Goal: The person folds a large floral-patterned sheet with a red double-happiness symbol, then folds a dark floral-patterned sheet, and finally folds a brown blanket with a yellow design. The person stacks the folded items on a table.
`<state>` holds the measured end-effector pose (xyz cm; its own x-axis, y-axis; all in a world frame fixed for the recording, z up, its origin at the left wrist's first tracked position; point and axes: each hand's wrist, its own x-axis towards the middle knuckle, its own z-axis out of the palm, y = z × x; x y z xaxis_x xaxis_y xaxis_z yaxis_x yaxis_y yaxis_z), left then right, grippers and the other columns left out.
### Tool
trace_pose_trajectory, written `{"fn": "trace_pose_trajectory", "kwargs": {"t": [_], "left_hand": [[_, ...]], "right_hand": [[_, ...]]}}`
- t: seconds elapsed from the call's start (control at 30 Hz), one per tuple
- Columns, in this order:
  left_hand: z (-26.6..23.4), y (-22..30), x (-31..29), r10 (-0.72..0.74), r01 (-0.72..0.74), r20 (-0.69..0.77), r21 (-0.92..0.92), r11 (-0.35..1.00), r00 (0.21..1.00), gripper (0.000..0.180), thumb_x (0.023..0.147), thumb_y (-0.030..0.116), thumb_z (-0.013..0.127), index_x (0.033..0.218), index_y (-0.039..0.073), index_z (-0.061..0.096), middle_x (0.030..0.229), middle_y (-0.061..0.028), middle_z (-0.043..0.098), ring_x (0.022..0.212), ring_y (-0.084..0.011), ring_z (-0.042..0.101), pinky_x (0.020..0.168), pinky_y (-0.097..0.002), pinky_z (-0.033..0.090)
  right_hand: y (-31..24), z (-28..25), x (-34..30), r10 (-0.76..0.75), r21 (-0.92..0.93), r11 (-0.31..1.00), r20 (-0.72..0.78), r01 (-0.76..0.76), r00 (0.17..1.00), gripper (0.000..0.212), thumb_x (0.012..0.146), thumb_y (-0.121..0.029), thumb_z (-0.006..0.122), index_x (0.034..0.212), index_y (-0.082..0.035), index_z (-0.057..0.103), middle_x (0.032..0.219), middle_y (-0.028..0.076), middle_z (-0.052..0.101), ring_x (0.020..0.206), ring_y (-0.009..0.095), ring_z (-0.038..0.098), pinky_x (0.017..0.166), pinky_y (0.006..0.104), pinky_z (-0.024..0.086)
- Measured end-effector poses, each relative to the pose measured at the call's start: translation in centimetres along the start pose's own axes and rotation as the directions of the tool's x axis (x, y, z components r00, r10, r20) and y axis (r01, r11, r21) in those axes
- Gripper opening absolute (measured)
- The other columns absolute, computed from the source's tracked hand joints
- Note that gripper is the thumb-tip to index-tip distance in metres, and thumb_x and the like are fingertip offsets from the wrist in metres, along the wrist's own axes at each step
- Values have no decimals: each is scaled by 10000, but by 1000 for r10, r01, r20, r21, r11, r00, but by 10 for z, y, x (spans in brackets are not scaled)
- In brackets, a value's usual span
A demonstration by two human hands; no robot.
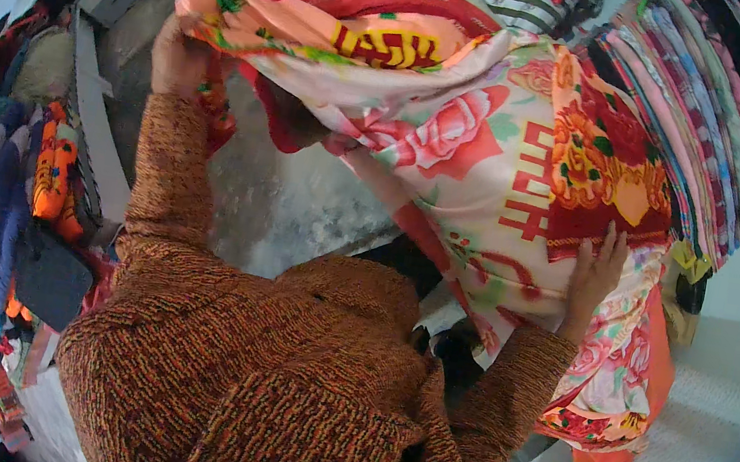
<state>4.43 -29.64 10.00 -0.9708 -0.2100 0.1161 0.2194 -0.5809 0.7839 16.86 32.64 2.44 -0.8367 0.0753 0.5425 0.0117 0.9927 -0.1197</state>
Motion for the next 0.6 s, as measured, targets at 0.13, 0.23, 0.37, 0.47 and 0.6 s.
{"fn": "trace_pose_trajectory", "kwargs": {"t": [0.13, 0.23, 0.37, 0.47, 0.6], "left_hand": [[21, 11, 66, 32, -30, -89, 17, 999, 996, 377, 829, 201, 561, 1147, 5, 511, 1131, -117, 570, 1047, -284, 545, 899, -432, 440], [28, 12, 118, 81, -84, -61, -45, 995, 995, 282, 855, 187, 541, 1080, 17, 529, 1109, -107, 576, 1025, -291, 547, 884, -445, 442], [48, 23, 171, 263, -264, -22, -72, 962, 965, 226, 880, 216, 506, 998, 29, 551, 1021, -100, 598, 972, -260, 563, 855, -417, 457], [92, 53, 228, 465, -543, 289, 329, 773, 837, 244, 859, 266, 519, 951, 49, 583, 956, -95, 612, 895, -260, 584, 815, -400, 467], [321, 55, 197, 420, -322, 309, -320, 891, 853, 238, 895, 292, 521, 800, 91, 607, 686, -22, 549, 534, -147, 479, 492, -266, 404]], "right_hand": [[-4, -2, 0, 78, -33, 996, 33, -77, 996, 568, 871, -444, 526, 1353, -161, 423, 1391, 200, 369, 1263, 426, 350, 997, 533, 314], [-7, -3, -3, 120, -94, 989, 42, -115, 992, 572, 872, -463, 520, 1353, -170, 422, 1398, 187, 366, 1275, 414, 337, 999, 530, 306], [-6, 2, -6, 127, -116, 986, 31, -122, 991, 590, 868, -491, 511, 1362, -187, 407, 1402, 171, 365, 1285, 388, 332, 1006, 535, 284], [-10, 1, -7, 120, -104, 988, 13, -118, 993, 599, 863, -496, 511, 1370, -200, 393, 1413, 153, 355, 1298, 374, 316, 1010, 545, 269], [-6, -2, -9, 150, -125, 981, 1, -149, 989, 595, 858, -497, 517, 1368, -216, 395, 1418, 137, 354, 1297, 369, 319, 1025, 535, 248]]}}
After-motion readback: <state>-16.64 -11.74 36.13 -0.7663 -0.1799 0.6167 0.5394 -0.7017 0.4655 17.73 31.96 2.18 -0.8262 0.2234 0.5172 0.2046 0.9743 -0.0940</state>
